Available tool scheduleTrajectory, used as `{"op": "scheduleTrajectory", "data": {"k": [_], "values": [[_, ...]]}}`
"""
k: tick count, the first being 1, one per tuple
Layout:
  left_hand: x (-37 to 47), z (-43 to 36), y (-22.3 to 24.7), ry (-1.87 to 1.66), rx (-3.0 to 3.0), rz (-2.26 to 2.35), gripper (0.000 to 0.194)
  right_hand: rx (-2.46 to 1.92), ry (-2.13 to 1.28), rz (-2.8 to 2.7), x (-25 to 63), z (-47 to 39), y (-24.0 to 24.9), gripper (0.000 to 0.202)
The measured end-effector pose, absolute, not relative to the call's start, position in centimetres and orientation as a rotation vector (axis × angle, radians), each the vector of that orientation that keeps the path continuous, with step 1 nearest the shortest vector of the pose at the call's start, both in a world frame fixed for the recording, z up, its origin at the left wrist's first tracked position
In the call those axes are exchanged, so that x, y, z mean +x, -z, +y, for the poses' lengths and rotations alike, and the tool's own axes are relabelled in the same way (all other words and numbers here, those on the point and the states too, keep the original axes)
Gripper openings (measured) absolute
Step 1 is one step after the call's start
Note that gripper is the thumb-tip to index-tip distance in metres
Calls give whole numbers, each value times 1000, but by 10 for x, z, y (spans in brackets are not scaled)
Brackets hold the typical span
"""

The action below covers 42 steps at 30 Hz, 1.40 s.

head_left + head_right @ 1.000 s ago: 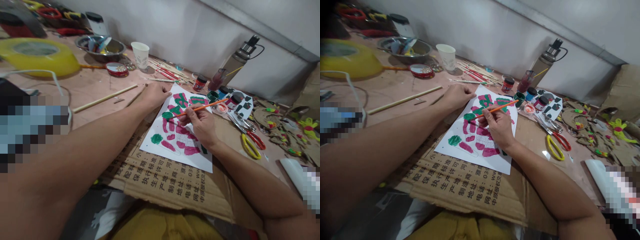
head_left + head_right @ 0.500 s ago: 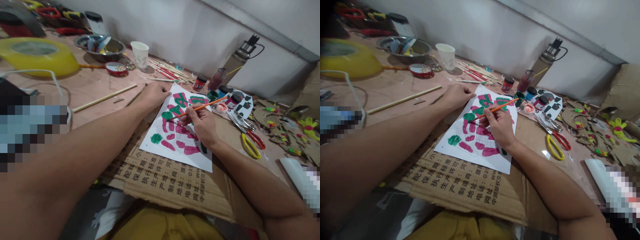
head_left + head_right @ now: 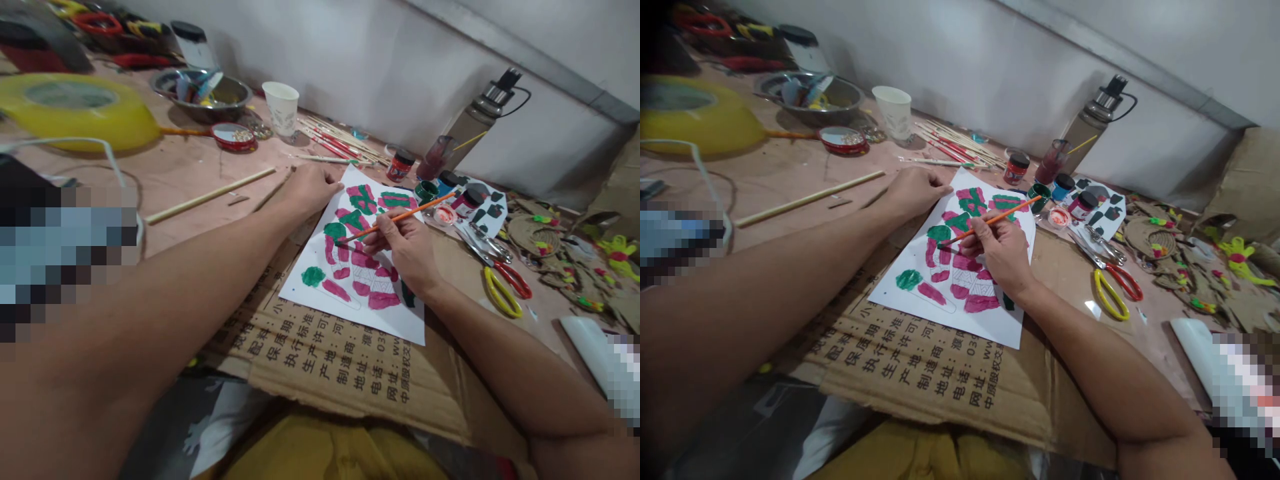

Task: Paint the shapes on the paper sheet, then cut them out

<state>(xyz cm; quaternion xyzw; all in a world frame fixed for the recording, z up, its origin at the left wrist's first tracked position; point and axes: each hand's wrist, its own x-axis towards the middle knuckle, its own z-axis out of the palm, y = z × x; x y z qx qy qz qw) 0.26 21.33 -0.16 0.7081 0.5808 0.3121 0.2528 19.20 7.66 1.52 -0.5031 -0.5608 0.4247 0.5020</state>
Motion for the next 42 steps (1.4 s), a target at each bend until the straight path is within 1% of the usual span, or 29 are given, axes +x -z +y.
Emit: {"op": "scheduleTrajectory", "data": {"k": [8, 14, 19, 26, 38, 42], "values": [[1, 215, 4, -882, 1930, 1537, 12, -1205, -1000, -1361, 190, 73, -16, 48], [1, 218, 7, -868, 1956, 1565, 16, -1192, -1010, -1351, 190, 72, -14, 47], [2, 217, 5, -872, 1936, 1569, 13, -1210, -966, -1375, 191, 70, -19, 45], [0, 222, 11, -864, 1969, 1571, 18, -1159, -987, -1366, 186, 71, -15, 46], [-2, 226, 14, -873, 2000, 1541, 17, -1191, -998, -1372, 187, 68, -17, 49], [-1, 223, 13, -897, 1983, 1526, 20, -1182, -1028, -1391, 188, 67, -18, 48]]}}
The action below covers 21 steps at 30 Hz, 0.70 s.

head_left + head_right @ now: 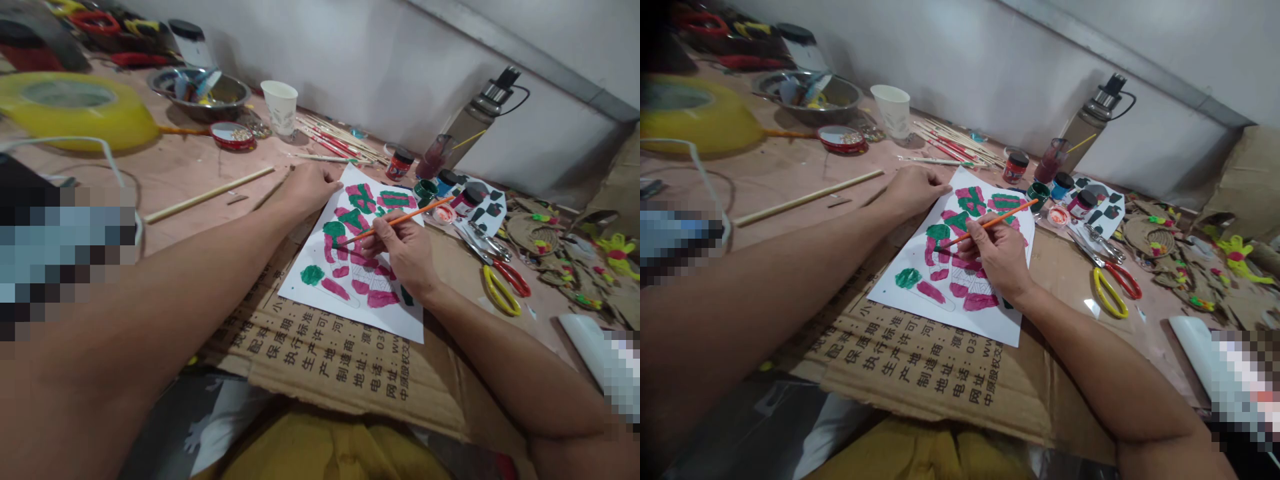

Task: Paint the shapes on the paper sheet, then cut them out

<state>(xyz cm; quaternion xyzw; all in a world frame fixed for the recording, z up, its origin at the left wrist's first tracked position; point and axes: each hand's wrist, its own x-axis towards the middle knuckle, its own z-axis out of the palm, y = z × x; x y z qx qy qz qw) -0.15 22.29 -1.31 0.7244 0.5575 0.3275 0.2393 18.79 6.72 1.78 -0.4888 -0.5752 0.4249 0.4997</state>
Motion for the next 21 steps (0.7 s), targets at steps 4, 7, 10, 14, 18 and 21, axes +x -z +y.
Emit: {"op": "scheduleTrajectory", "data": {"k": [4, 7, 10, 14, 18, 21], "values": [[0, 219, 9, -866, 1946, 1556, 20, -1226, -998, -1414, 188, 65, -22, 48], [0, 218, 8, -861, 1946, 1552, 18, -1225, -984, -1412, 187, 64, -22, 48], [0, 219, 8, -861, 1947, 1554, 18, -1212, -1005, -1403, 186, 64, -20, 48], [0, 219, 8, -837, 1950, 1575, 19, -1225, -1011, -1422, 188, 64, -20, 48], [1, 218, 6, -823, 1943, 1590, 16, -1212, -969, -1427, 189, 63, -24, 47], [1, 218, 6, -847, 1948, 1578, 15, -1206, -938, -1431, 188, 62, -25, 44]]}}
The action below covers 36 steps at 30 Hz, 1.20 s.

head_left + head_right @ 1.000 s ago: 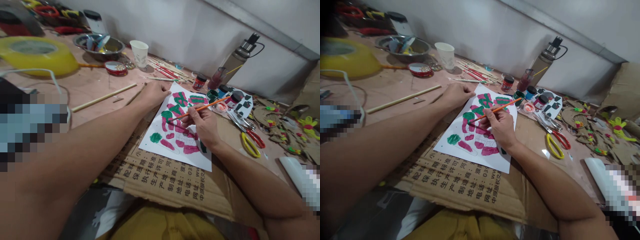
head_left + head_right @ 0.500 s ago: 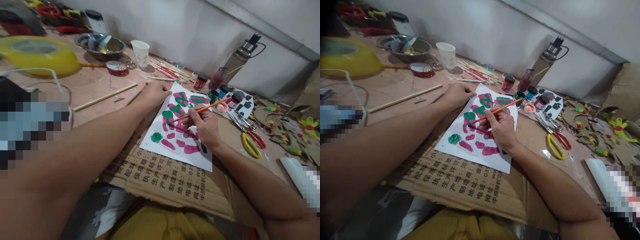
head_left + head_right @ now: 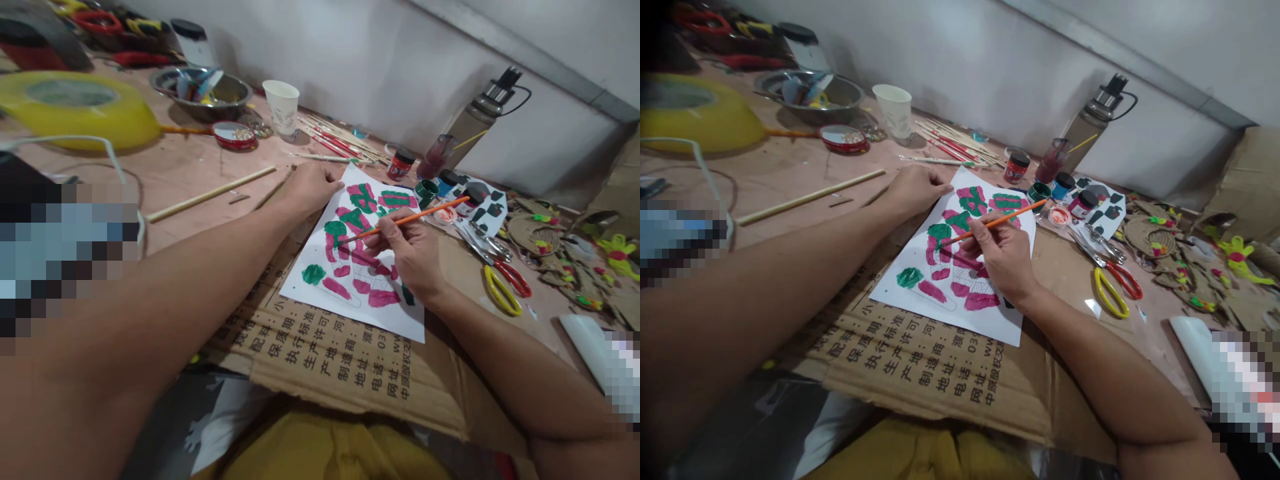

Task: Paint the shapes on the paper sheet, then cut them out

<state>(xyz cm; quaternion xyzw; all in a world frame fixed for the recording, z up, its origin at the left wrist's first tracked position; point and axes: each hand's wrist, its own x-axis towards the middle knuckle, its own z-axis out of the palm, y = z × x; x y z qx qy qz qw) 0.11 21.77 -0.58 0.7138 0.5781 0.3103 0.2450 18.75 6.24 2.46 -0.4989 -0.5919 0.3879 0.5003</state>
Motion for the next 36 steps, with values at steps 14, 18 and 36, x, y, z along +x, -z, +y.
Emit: {"op": "scheduleTrajectory", "data": {"k": [14, 18, 36], "values": [[1, 217, 4, -844, 1919, 1582, 13, -1200, -792, -1611, 191, 61, -23, 40], [1, 217, 4, -864, 1923, 1559, 16, -1170, -729, -1730, 195, 58, -21, 34], [-1, 221, 9, -853, 1967, 1550, 18, -1047, -562, -1991, 194, 52, -28, 34]]}}
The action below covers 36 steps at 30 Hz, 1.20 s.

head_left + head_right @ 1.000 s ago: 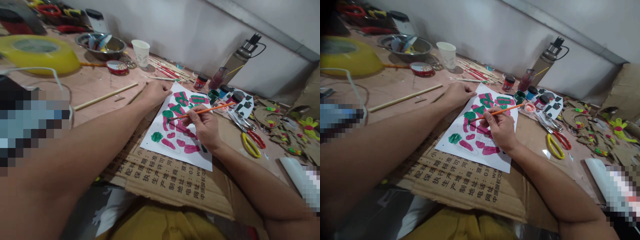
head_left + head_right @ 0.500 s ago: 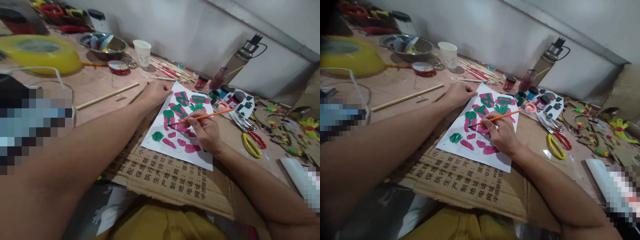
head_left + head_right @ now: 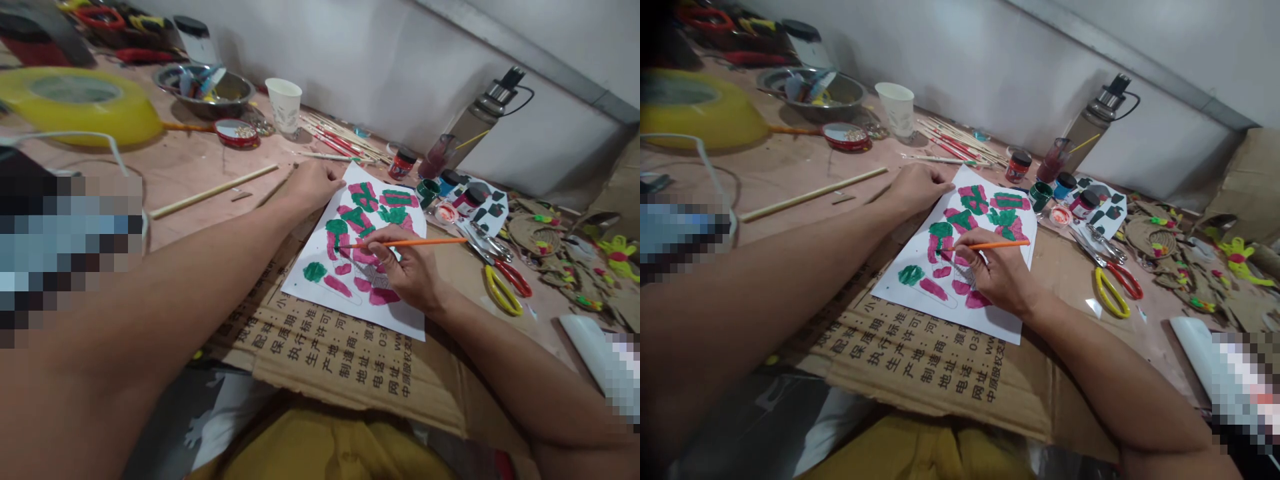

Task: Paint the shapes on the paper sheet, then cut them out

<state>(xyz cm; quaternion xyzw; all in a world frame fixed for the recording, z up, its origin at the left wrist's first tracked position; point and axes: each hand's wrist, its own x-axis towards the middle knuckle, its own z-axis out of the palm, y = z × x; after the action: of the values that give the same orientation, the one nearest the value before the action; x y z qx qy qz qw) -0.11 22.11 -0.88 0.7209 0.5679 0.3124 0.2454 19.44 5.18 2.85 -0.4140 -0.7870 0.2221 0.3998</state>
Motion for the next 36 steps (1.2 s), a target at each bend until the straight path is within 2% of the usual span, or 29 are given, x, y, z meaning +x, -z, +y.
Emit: {"op": "scheduleTrajectory", "data": {"k": [13, 21, 36], "values": [[-1, 218, 6, -878, 1922, 1534, 17, -980, -517, -2081, 199, 56, -25, 32], [-2, 224, 11, -882, 1943, 1524, 17, -737, -387, -2230, 208, 59, -23, 18], [-1, 222, 11, -914, 1937, 1514, 15, -815, -364, -2187, 206, 58, -24, 16]]}}
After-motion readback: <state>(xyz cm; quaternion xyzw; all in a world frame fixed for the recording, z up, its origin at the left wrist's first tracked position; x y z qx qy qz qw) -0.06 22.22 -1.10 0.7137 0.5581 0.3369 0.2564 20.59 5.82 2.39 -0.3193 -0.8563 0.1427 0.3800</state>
